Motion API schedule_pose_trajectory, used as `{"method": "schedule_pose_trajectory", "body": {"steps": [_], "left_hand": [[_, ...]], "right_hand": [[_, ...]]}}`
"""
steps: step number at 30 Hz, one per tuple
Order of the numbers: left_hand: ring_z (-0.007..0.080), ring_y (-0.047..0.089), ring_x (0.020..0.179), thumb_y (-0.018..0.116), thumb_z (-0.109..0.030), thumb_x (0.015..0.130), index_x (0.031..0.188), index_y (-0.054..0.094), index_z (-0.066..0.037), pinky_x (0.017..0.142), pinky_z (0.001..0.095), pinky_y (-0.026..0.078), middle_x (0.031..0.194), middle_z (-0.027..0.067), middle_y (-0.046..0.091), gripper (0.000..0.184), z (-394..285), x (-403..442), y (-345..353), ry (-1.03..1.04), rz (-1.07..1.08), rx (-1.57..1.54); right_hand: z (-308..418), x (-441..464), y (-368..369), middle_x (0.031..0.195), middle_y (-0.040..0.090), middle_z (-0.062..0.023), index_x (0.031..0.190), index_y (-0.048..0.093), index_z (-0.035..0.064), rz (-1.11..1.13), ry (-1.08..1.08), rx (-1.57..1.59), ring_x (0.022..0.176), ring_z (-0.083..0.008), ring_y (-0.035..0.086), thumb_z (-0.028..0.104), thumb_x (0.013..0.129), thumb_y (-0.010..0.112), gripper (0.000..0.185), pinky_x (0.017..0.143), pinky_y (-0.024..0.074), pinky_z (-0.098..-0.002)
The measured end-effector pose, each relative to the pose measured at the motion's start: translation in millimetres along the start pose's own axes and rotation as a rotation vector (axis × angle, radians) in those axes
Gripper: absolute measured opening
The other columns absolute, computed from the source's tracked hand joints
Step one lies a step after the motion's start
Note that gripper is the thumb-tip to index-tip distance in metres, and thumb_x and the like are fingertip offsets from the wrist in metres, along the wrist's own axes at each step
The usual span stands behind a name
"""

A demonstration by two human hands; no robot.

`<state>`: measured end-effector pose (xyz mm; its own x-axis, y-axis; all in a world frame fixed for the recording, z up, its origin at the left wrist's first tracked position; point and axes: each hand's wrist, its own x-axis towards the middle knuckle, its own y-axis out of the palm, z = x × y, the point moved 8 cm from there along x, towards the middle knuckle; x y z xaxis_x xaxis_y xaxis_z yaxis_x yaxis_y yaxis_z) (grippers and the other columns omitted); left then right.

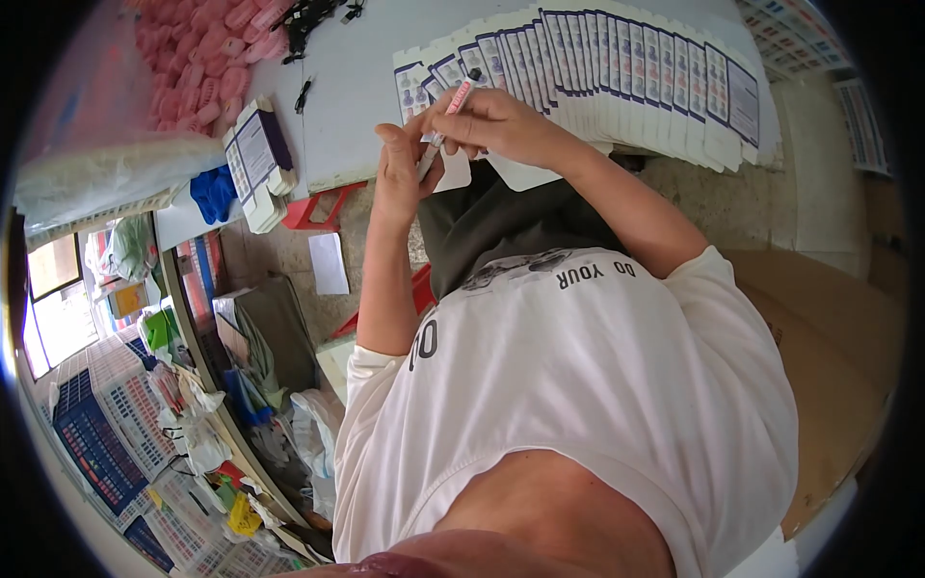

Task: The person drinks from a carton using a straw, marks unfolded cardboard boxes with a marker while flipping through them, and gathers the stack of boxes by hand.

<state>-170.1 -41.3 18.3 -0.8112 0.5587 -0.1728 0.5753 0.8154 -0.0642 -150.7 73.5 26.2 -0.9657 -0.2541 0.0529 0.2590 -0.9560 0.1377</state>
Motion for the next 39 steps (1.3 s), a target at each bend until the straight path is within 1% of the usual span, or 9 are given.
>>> {"method": "schedule_pose_trajectory", "body": {"steps": [9,13,14,15,17,19,22,31,39], "left_hand": [[0.0145,0.056,0.068,0.044,-0.038,0.102,0.136,0.049,0.005,0.067,0.0292,0.047,0.068,0.0078,0.057,0.055,-29,6,19,0.126,-0.219,0.424],[0.015,0.056,0.069,0.052,-0.028,0.1,0.133,0.051,0.002,0.065,0.0313,0.047,0.074,0.0107,0.06,0.045,-19,19,-14,0.048,-0.315,0.557],[0.0185,0.058,0.069,0.052,-0.023,0.1,0.131,0.053,0.002,0.064,0.0327,0.047,0.076,0.0138,0.063,0.04,-11,22,-31,0.074,-0.394,0.685],[0.0427,0.065,0.085,0.049,-0.026,0.101,0.13,0.052,-0.002,0.072,0.0461,0.05,0.095,0.0248,0.068,0.039,-7,24,-45,0.099,-0.433,0.801],[0.0413,0.061,0.098,0.048,-0.023,0.1,0.124,0.057,-0.003,0.081,0.0486,0.048,0.108,0.0235,0.065,0.033,2,26,-65,0.232,-0.574,0.926],[0.0402,0.06,0.094,0.051,-0.022,0.098,0.119,0.061,-0.003,0.08,0.0485,0.046,0.1,0.0207,0.064,0.03,22,29,-77,0.262,-0.618,1.032],[0.0376,0.057,0.088,0.056,-0.021,0.094,0.111,0.065,-0.004,0.077,0.0477,0.044,0.09,0.0167,0.061,0.026,29,25,-73,0.319,-0.719,1.183],[0.036,0.056,0.086,0.06,-0.024,0.093,0.107,0.067,-0.002,0.077,0.0467,0.044,0.092,0.0174,0.061,0.027,32,22,-70,0.365,-0.768,1.218],[0.0361,0.056,0.085,0.061,-0.019,0.09,0.106,0.068,-0.002,0.074,0.0474,0.043,0.089,0.015,0.061,0.024,31,21,-70,0.416,-0.791,1.2]], "right_hand": [[-31,-6,-11,0.069,0.058,-0.0007,0.092,0.061,0.0024,-0.294,0.004,0.206,0.06,-0.0068,0.053,0.028,0.099,0.059,0.026,0.052,0.0416,-0.0228],[-13,-13,-46,0.085,0.062,-0.0017,0.119,0.06,0.0037,-0.362,-0.011,-0.062,0.071,-0.0073,0.054,0.023,0.094,0.064,0.031,0.063,0.0454,-0.0228],[0,-19,-65,0.087,0.062,-0.0019,0.122,0.059,0.0044,-0.43,-0.063,-0.214,0.073,-0.0075,0.055,0.022,0.093,0.065,0.035,0.065,0.046,-0.0234],[12,-24,-83,0.09,0.063,-0.0022,0.125,0.058,0.0051,-0.498,-0.11,-0.365,0.075,-0.0077,0.055,0.021,0.091,0.067,0.038,0.066,0.0466,-0.0239],[25,-25,-142,0.106,0.062,-0.0052,0.131,0.053,0.0079,-0.711,-0.232,-0.613,0.089,-0.0119,0.059,0.018,0.086,0.07,0.049,0.073,0.0486,-0.0277],[46,-26,-196,0.118,0.059,-0.0193,0.128,0.051,-0.0025,-0.935,-0.385,-0.749,0.104,-0.0284,0.061,0.02,0.077,0.078,0.062,0.086,0.0507,-0.0385],[32,-4,-267,0.121,0.059,-0.0219,0.131,0.046,-0.0018,-1.186,-0.382,-1.029,0.112,-0.0365,0.058,0.027,0.07,0.082,0.077,0.092,0.0482,-0.0433],[0,53,-309,0.126,0.058,-0.0198,0.139,0.04,-0.0017,-0.904,-0.038,-0.653,0.12,-0.0313,0.055,0.026,0.068,0.084,0.087,0.102,0.0435,-0.0351],[94,-44,-223,0.115,0.065,-0.0165,0.127,0.053,-0.0017,-0.876,-0.42,-0.674,0.102,-0.0287,0.064,0.03,0.069,0.081,0.072,0.091,0.0488,-0.0361]]}}
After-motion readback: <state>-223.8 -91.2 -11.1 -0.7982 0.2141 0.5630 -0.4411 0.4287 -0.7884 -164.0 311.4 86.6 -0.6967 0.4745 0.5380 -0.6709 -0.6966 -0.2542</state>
